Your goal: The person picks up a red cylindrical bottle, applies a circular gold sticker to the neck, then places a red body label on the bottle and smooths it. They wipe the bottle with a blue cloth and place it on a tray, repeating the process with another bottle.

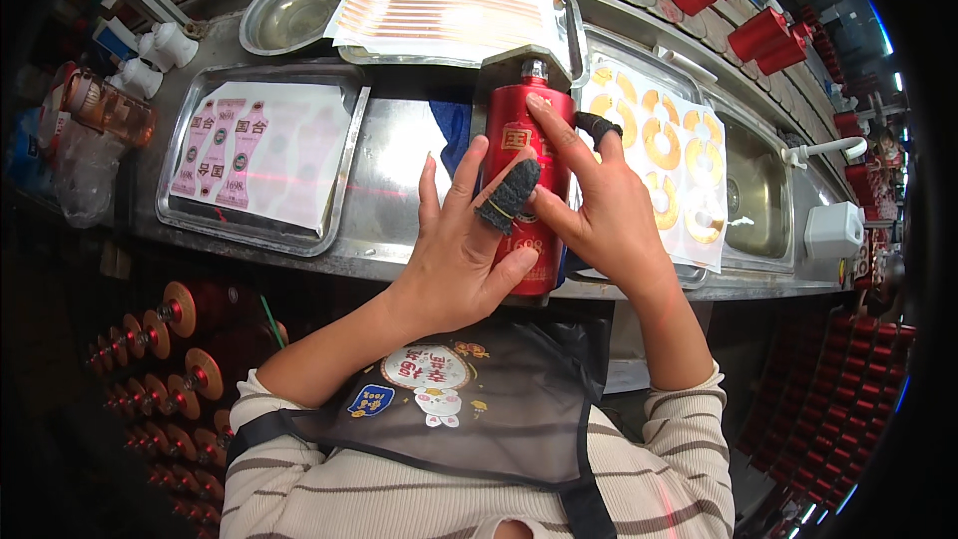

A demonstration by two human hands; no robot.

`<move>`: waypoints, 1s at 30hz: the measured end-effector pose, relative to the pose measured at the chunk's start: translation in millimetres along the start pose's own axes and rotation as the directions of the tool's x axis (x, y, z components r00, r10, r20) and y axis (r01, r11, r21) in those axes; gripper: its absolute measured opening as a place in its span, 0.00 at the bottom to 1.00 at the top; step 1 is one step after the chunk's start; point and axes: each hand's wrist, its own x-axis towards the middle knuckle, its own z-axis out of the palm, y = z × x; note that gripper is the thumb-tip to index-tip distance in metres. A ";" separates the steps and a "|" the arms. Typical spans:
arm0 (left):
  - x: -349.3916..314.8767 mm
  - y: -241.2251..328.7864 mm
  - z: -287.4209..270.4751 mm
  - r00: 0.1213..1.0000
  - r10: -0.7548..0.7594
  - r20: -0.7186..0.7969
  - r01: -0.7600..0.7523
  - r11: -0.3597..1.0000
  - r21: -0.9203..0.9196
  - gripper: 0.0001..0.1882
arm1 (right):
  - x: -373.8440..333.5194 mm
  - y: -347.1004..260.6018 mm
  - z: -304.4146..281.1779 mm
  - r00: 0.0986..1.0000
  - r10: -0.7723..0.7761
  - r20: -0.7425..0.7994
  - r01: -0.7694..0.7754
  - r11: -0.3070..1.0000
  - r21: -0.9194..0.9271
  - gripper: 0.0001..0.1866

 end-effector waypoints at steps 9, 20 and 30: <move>-14.0 -14.4 5.8 0.993 -0.116 -0.014 0.102 0.924 -0.369 0.42 | -23.8 -3.6 -7.8 0.990 0.115 0.084 -0.124 0.987 0.098 0.42; -15.2 -6.3 4.9 0.989 -0.117 0.094 0.149 0.833 -0.533 0.51 | -44.4 -4.5 -1.7 0.963 0.103 0.248 -0.156 0.967 0.203 0.44; -5.3 -13.2 -5.8 1.000 0.013 0.021 -0.009 0.987 -0.162 0.45 | -18.9 -8.0 -3.1 0.996 0.072 0.061 -0.075 0.996 0.038 0.40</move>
